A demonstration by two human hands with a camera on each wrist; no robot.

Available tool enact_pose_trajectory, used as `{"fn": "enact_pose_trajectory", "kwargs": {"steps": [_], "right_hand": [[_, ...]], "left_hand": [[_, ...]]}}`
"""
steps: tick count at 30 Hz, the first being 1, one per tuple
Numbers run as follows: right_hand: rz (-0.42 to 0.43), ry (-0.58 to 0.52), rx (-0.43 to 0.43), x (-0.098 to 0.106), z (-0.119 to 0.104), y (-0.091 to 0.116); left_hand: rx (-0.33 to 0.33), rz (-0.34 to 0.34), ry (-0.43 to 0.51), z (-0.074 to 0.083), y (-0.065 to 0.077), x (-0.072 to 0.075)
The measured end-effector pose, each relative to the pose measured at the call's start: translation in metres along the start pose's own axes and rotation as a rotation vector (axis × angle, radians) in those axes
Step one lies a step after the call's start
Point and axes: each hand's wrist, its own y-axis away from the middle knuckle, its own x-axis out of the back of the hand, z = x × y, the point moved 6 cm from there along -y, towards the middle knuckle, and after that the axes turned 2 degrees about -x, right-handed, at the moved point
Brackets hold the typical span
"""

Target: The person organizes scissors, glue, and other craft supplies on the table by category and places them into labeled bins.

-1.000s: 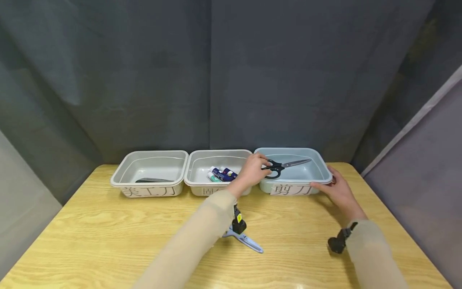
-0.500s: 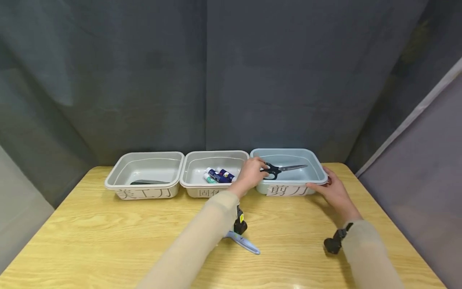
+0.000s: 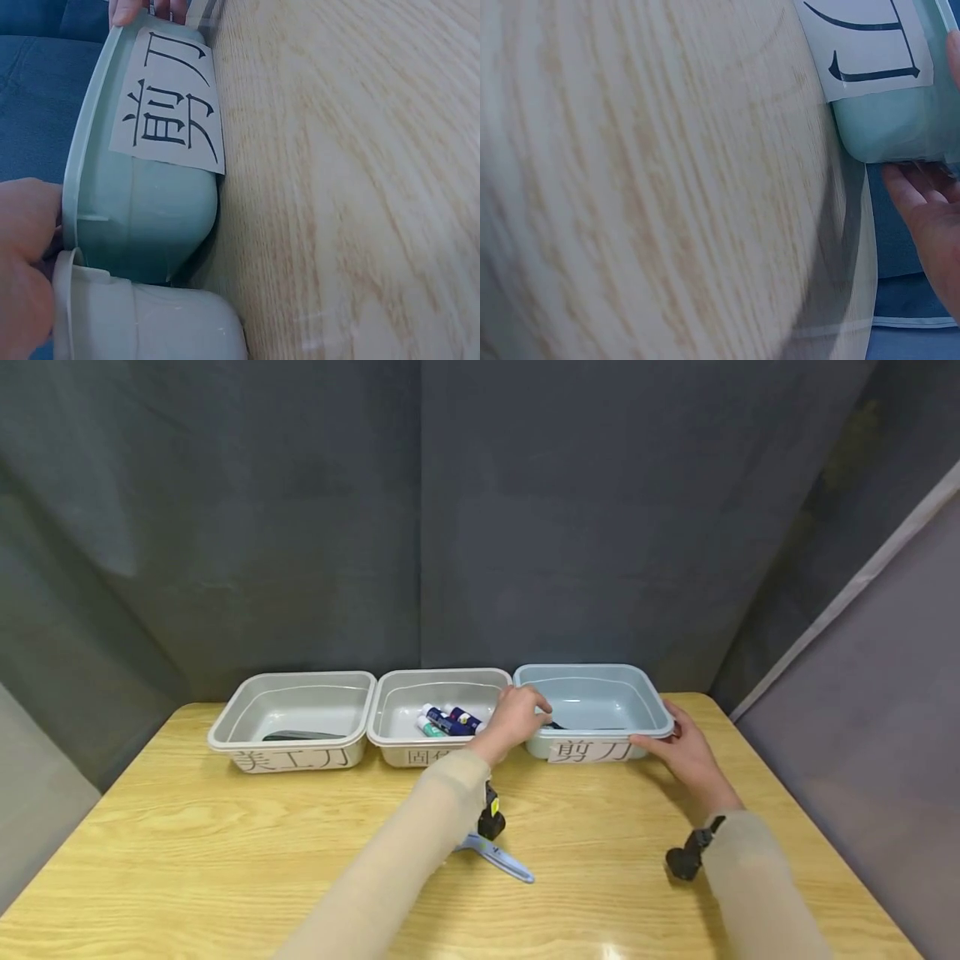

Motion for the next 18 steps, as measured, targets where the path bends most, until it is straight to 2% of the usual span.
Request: {"fn": "enact_pose_trajectory", "kwargs": {"steps": [4,7,14,18], "right_hand": [[-0.012,0.016,0.008,-0.002,0.0,0.0],[-0.02,0.03,0.022,-0.004,0.001,0.0],[-0.009,0.03,0.031,0.003,0.002,-0.002],[-0.021,0.036,0.025,0.002,0.0,-0.002]], "left_hand": [[-0.039,-0.011,0.021,-0.003,0.003,0.004],[-0.086,-0.024,0.052,-0.008,0.008,0.013],[-0.224,-0.056,0.194,-0.012,0.015,0.032],[-0.244,-0.051,0.241,-0.017,0.024,0.035]]}}
